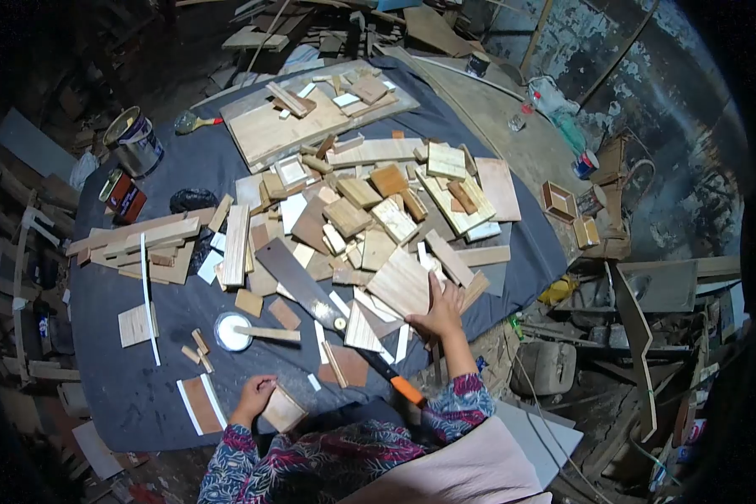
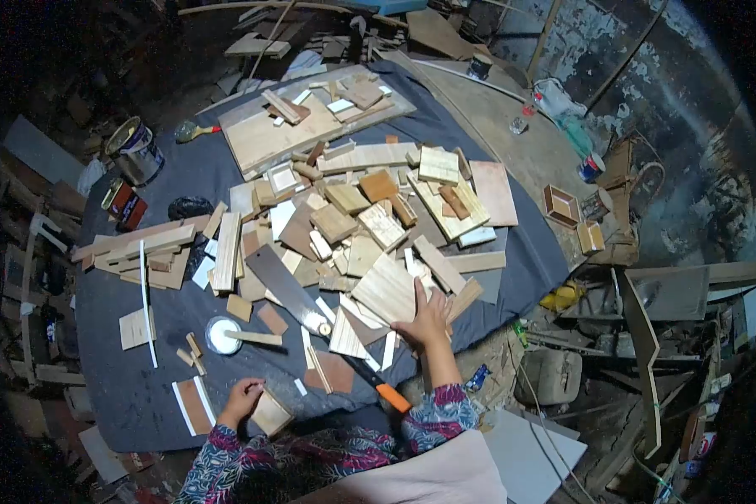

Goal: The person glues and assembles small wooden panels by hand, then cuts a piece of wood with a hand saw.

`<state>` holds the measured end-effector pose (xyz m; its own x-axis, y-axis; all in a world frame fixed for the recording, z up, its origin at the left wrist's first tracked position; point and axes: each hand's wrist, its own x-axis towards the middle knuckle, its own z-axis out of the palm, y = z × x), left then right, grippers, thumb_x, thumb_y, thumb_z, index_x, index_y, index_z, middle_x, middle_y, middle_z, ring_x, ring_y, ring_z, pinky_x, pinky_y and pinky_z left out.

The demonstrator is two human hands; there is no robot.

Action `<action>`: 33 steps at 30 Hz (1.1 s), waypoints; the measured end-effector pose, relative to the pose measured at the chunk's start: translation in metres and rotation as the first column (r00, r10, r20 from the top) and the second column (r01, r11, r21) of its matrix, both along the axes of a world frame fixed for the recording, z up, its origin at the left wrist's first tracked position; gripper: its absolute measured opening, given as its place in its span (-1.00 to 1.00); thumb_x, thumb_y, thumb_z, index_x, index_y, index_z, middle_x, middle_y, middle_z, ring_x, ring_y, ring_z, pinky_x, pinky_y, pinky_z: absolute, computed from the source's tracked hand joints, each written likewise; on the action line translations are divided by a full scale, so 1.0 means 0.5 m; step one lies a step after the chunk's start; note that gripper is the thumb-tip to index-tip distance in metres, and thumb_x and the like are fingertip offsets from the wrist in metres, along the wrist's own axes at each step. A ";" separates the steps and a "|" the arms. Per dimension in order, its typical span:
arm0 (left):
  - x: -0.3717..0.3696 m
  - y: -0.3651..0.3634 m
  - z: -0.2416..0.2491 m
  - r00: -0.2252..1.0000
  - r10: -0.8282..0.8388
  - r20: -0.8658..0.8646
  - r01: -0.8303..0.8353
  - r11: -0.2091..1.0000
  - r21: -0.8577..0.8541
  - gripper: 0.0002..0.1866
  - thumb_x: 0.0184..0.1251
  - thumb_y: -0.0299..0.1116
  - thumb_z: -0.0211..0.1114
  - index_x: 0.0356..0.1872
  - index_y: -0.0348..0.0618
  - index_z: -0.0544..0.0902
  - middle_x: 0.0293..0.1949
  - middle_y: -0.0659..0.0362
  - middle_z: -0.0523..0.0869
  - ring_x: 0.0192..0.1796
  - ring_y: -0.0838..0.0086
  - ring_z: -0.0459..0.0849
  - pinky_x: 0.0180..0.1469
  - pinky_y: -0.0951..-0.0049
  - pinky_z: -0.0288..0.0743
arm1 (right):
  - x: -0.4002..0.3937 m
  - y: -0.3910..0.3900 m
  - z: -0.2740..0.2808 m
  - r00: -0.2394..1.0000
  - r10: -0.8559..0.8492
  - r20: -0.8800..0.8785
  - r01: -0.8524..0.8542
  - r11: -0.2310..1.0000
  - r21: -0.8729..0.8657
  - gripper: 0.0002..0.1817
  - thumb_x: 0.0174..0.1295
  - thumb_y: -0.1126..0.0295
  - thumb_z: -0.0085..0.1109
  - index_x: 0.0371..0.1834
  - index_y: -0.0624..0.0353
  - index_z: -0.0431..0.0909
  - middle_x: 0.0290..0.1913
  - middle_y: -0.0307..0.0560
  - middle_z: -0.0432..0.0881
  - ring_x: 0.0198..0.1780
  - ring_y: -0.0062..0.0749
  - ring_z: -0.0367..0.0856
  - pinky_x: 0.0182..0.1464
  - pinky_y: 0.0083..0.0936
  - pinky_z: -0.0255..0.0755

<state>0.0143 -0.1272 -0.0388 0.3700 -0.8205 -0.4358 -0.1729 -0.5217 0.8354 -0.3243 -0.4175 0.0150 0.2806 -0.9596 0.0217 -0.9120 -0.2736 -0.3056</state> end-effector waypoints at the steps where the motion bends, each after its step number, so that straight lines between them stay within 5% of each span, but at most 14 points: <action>1: 0.000 0.000 -0.003 1.000 0.006 0.006 -0.006 1.000 -0.011 -0.82 0.06 -0.42 0.21 -0.29 -0.23 0.60 -0.43 0.22 0.58 -0.38 0.60 0.48 -0.29 0.60 0.39 | 0.001 0.004 0.007 1.000 -0.007 0.006 0.007 1.000 -0.024 0.18 -0.56 -0.02 0.43 0.29 -0.14 -0.04 0.02 0.17 0.21 0.11 0.03 0.13 0.15 -0.02 -0.12; 6: 0.001 0.008 -0.025 0.996 0.078 -0.032 -0.076 0.996 0.036 -0.82 0.04 -0.42 0.22 -0.31 -0.23 0.60 -0.45 0.24 0.53 -0.39 0.61 0.44 -0.30 0.62 0.35 | -0.020 -0.033 -0.003 0.975 -0.163 0.150 0.168 0.985 -0.023 -0.01 -0.47 -0.02 0.40 0.19 -0.09 0.18 -0.13 0.06 0.34 0.01 -0.07 0.23 0.05 -0.15 0.01; 9: -0.001 0.003 -0.017 0.996 0.085 -0.039 -0.082 0.993 0.088 -0.83 0.02 -0.44 0.21 -0.32 -0.23 0.61 -0.42 0.24 0.52 -0.37 0.61 0.44 -0.29 0.63 0.33 | -0.044 -0.090 0.000 0.895 -0.379 0.235 0.387 0.922 0.009 -0.28 -0.42 -0.03 0.38 -0.07 0.00 0.47 -0.14 -0.01 0.42 0.03 -0.15 0.27 0.06 -0.16 0.02; 12: -0.003 0.006 -0.024 0.992 0.116 -0.047 -0.112 0.990 0.080 -0.82 0.00 -0.46 0.18 -0.33 -0.23 0.61 -0.42 0.23 0.53 -0.38 0.60 0.45 -0.29 0.63 0.33 | -0.059 -0.141 0.001 0.893 -0.398 0.210 0.381 0.917 0.116 -0.28 -0.45 -0.03 0.39 -0.09 -0.01 0.49 -0.11 0.05 0.45 0.05 -0.13 0.29 0.07 -0.16 0.07; 13: -0.005 0.005 -0.017 0.990 0.135 -0.042 -0.131 0.988 0.086 -0.82 0.00 -0.46 0.18 -0.33 -0.23 0.61 -0.42 0.23 0.53 -0.38 0.60 0.45 -0.29 0.63 0.33 | -0.069 -0.162 -0.015 0.912 -0.353 0.209 0.347 0.935 0.067 -0.36 -0.45 0.02 0.41 -0.17 0.01 0.55 -0.16 0.02 0.51 -0.05 -0.12 0.42 0.01 -0.30 0.24; 16: -0.011 0.000 -0.007 0.991 0.131 0.010 -0.132 0.989 0.070 -0.81 -0.02 -0.48 0.16 -0.33 -0.23 0.62 -0.41 0.23 0.52 -0.38 0.60 0.44 -0.29 0.64 0.33 | -0.075 -0.229 -0.032 0.866 -0.344 0.363 0.315 0.939 0.138 -0.39 -0.45 0.08 0.43 -0.20 0.04 0.56 -0.17 0.01 0.53 -0.11 -0.19 0.47 -0.03 -0.39 0.29; 17: -0.013 -0.001 -0.004 0.990 0.139 0.003 -0.139 0.988 0.073 -0.81 -0.02 -0.49 0.16 -0.33 -0.23 0.62 -0.42 0.23 0.52 -0.39 0.60 0.44 -0.30 0.64 0.33 | -0.069 -0.249 -0.031 0.884 -0.404 0.236 0.391 0.915 0.102 -0.47 -0.35 0.13 0.39 -0.22 0.09 0.55 -0.19 0.00 0.52 -0.12 -0.19 0.46 -0.06 -0.37 0.31; 18: -0.015 -0.002 -0.003 0.989 0.145 -0.003 -0.145 0.987 0.076 -0.80 -0.03 -0.49 0.15 -0.33 -0.23 0.62 -0.43 0.24 0.52 -0.39 0.61 0.44 -0.30 0.64 0.33 | -0.050 -0.270 -0.031 0.890 -0.392 0.233 0.378 0.920 0.103 -0.47 -0.35 0.13 0.39 -0.22 0.09 0.55 -0.19 0.00 0.52 -0.12 -0.19 0.46 -0.06 -0.37 0.31; 20: -0.018 -0.004 0.000 0.988 0.156 -0.005 -0.155 0.986 0.061 -0.81 -0.03 -0.49 0.16 -0.32 -0.23 0.61 -0.44 0.24 0.52 -0.40 0.62 0.43 -0.31 0.64 0.32 | -0.008 -0.314 -0.034 0.949 -0.276 0.154 0.306 0.924 -0.230 -0.55 -0.25 0.14 0.33 -0.25 0.09 0.56 -0.22 -0.01 0.51 -0.10 -0.18 0.43 -0.05 -0.36 0.29; 22: -0.020 -0.009 0.006 0.987 0.163 -0.007 -0.162 0.986 0.047 -0.81 -0.02 -0.49 0.17 -0.32 -0.22 0.61 -0.45 0.25 0.51 -0.40 0.63 0.43 -0.32 0.65 0.32 | 0.075 -0.331 -0.012 0.941 -0.060 0.334 0.137 0.968 -0.212 -0.60 -0.19 0.14 0.29 -0.27 0.10 0.56 -0.23 -0.01 0.49 -0.07 -0.17 0.40 -0.02 -0.35 0.24; 24: -0.022 -0.014 0.017 0.983 0.175 -0.054 -0.169 0.981 0.095 -0.81 -0.02 -0.49 0.19 -0.31 -0.22 0.61 -0.47 0.28 0.48 -0.41 0.65 0.42 -0.33 0.67 0.31 | 0.157 -0.319 0.022 0.965 0.085 0.246 -0.052 0.989 -0.135 -0.60 -0.19 0.13 0.28 -0.28 0.10 0.56 -0.21 0.00 0.48 -0.02 -0.15 0.37 0.01 -0.34 0.21; 30: -0.020 -0.012 0.005 0.982 0.182 -0.049 -0.177 0.980 0.085 -0.82 -0.02 -0.47 0.24 -0.32 -0.23 0.61 -0.46 0.29 0.48 -0.43 0.67 0.40 -0.35 0.68 0.30 | 0.233 -0.378 -0.009 0.994 -0.085 -0.072 0.086 0.996 0.014 -0.59 -0.12 0.11 0.22 -0.23 0.12 0.54 -0.21 0.06 0.50 -0.02 -0.11 0.39 -0.01 -0.30 0.24; 32: -0.020 -0.012 0.013 0.987 0.162 -0.003 -0.161 0.984 0.078 -0.82 -0.01 -0.45 0.24 -0.33 -0.24 0.61 -0.46 0.28 0.48 -0.43 0.66 0.41 -0.35 0.67 0.31 | 0.260 -0.365 0.006 0.996 -0.079 -0.029 0.075 0.989 -0.124 -0.55 -0.10 0.09 0.21 -0.20 0.16 0.52 -0.24 0.11 0.51 -0.08 -0.09 0.43 -0.05 -0.32 0.29; 33: -0.020 -0.015 0.015 0.991 0.130 0.040 -0.132 0.989 0.067 -0.82 -0.01 -0.44 0.25 -0.34 -0.25 0.61 -0.46 0.27 0.48 -0.43 0.65 0.41 -0.34 0.66 0.31 | 0.280 -0.372 0.006 0.979 0.059 0.197 -0.059 0.998 -0.006 -0.53 -0.10 0.06 0.20 -0.18 0.16 0.51 -0.16 0.11 0.47 -0.05 -0.10 0.41 0.00 -0.20 0.20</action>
